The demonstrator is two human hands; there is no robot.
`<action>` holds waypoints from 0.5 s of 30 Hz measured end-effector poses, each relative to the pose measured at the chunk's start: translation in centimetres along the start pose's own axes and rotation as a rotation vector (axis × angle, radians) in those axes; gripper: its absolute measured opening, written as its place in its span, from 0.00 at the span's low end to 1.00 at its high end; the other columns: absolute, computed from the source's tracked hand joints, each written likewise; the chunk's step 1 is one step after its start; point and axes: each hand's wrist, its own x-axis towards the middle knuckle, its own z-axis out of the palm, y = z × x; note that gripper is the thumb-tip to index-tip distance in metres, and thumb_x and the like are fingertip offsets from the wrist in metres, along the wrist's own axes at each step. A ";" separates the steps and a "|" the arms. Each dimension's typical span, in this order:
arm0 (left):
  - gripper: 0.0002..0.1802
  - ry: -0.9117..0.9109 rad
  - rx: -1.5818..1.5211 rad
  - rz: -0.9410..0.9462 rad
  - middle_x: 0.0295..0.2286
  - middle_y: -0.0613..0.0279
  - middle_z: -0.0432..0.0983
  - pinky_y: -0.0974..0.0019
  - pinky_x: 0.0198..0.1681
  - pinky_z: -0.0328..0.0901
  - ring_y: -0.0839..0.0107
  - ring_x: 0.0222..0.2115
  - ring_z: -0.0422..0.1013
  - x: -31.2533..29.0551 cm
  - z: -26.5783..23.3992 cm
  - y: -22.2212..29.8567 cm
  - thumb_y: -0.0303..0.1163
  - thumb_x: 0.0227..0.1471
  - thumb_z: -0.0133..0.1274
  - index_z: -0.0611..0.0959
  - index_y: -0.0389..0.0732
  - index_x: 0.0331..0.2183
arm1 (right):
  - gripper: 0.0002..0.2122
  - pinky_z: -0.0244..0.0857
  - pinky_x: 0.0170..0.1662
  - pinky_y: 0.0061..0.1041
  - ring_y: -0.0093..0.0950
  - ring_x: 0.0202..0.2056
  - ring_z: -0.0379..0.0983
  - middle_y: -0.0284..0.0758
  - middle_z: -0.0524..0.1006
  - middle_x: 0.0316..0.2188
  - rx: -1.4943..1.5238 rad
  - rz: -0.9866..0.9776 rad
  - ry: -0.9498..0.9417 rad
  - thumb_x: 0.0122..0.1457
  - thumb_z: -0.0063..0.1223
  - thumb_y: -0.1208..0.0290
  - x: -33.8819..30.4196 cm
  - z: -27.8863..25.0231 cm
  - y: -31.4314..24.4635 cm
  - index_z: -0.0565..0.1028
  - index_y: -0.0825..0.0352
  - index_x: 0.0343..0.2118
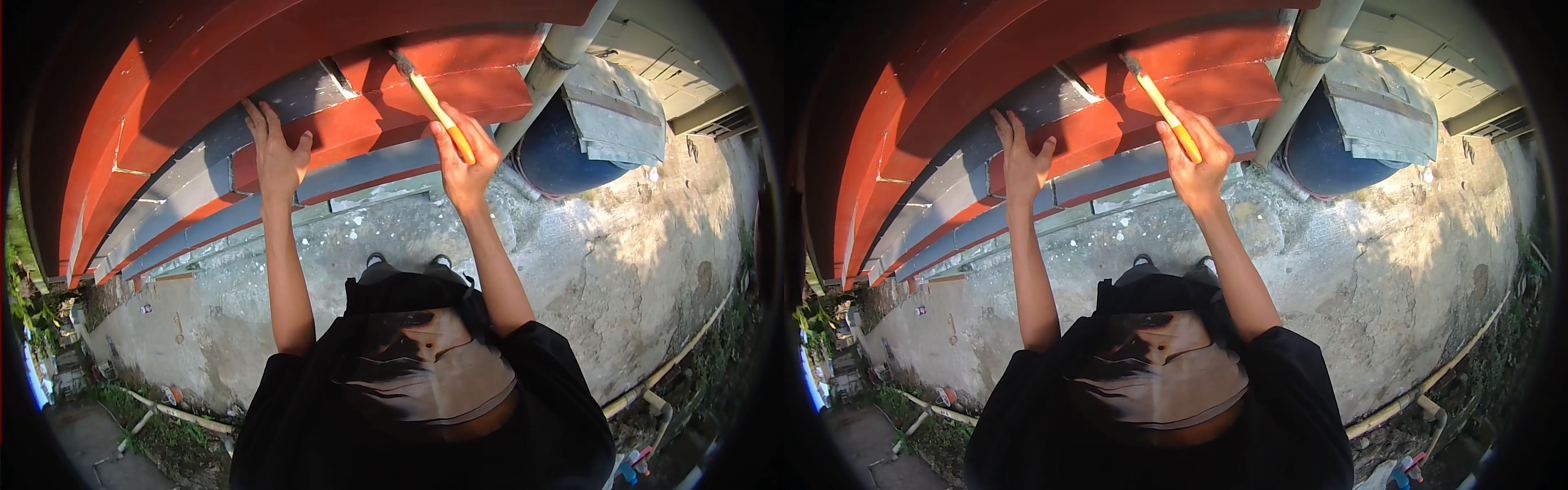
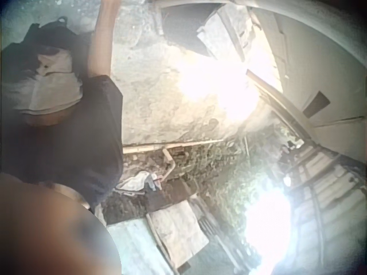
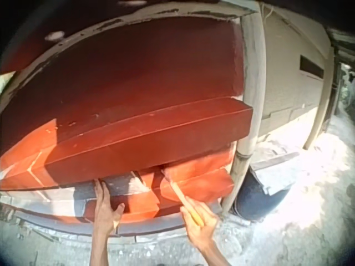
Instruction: Painting the surfaces of a red louvered structure with a brush.
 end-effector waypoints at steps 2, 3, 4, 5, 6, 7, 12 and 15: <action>0.50 0.023 0.012 -0.003 0.69 0.40 0.34 0.49 0.66 0.57 0.33 0.67 0.42 -0.1 0.2 -0.4 0.35 0.49 0.62 0.57 0.29 0.66 | 0.11 0.73 0.42 0.26 0.32 0.37 0.81 0.42 0.84 0.37 0.151 0.068 -0.132 0.55 0.67 0.77 -1.5 0.4 -0.9 0.81 0.73 0.41; 0.50 0.024 0.013 -0.003 0.69 0.40 0.34 0.49 0.66 0.57 0.33 0.67 0.42 -0.1 0.2 -0.4 0.35 0.49 0.62 0.57 0.29 0.66 | 0.11 0.73 0.42 0.26 0.32 0.37 0.81 0.42 0.84 0.37 0.152 0.067 -0.131 0.55 0.67 0.77 -1.5 0.1 -0.4 0.81 0.73 0.41; 0.49 0.018 0.033 0.002 0.69 0.41 0.34 0.49 0.66 0.57 0.33 0.67 0.43 -0.1 0.1 -0.5 0.34 0.49 0.62 0.58 0.29 0.66 | 0.12 0.73 0.43 0.26 0.30 0.37 0.80 0.41 0.84 0.37 0.061 0.165 -0.078 0.57 0.66 0.77 -1.2 -0.6 0.5 0.81 0.74 0.43; 0.48 0.010 0.053 0.004 0.69 0.41 0.35 0.49 0.66 0.57 0.33 0.67 0.43 -0.2 0.1 -0.7 0.34 0.49 0.62 0.59 0.29 0.65 | 0.12 0.72 0.43 0.25 0.29 0.37 0.80 0.41 0.84 0.37 -0.032 0.266 -0.027 0.58 0.65 0.76 -1.0 -1.5 1.6 0.81 0.74 0.44; 0.48 0.013 0.057 0.000 0.69 0.41 0.35 0.49 0.66 0.57 0.33 0.67 0.43 -0.4 -0.1 -0.8 0.34 0.49 0.62 0.59 0.29 0.65 | 0.12 0.72 0.43 0.24 0.27 0.37 0.79 0.41 0.84 0.37 0.016 0.367 0.117 0.60 0.64 0.75 -0.6 -2.6 3.0 0.81 0.75 0.44; 0.46 -0.002 0.060 0.023 0.69 0.41 0.36 0.49 0.66 0.58 0.33 0.67 0.43 -0.5 -0.1 -0.8 0.34 0.49 0.61 0.60 0.29 0.65 | 0.12 0.71 0.42 0.23 0.25 0.37 0.78 0.40 0.84 0.37 0.062 0.466 0.260 0.61 0.63 0.74 -0.1 -3.9 4.4 0.80 0.75 0.45; 0.44 -0.050 0.035 -0.011 0.69 0.41 0.39 0.49 0.65 0.58 0.34 0.67 0.44 -0.5 -1.2 -0.4 0.33 0.49 0.61 0.64 0.29 0.63 | 0.14 0.67 0.35 0.14 0.17 0.34 0.74 0.36 0.81 0.38 -0.089 0.235 0.497 0.64 0.61 0.74 -0.1 -5.8 5.9 0.78 0.76 0.49; 0.43 -0.048 -0.003 -0.027 0.69 0.42 0.40 0.49 0.66 0.57 0.35 0.67 0.43 -0.4 -1.6 -0.2 0.32 0.49 0.60 0.64 0.29 0.63 | 0.13 0.69 0.37 0.16 0.18 0.35 0.75 0.35 0.82 0.38 -0.050 0.312 0.367 0.63 0.61 0.74 -1.0 -2.4 4.2 0.79 0.76 0.48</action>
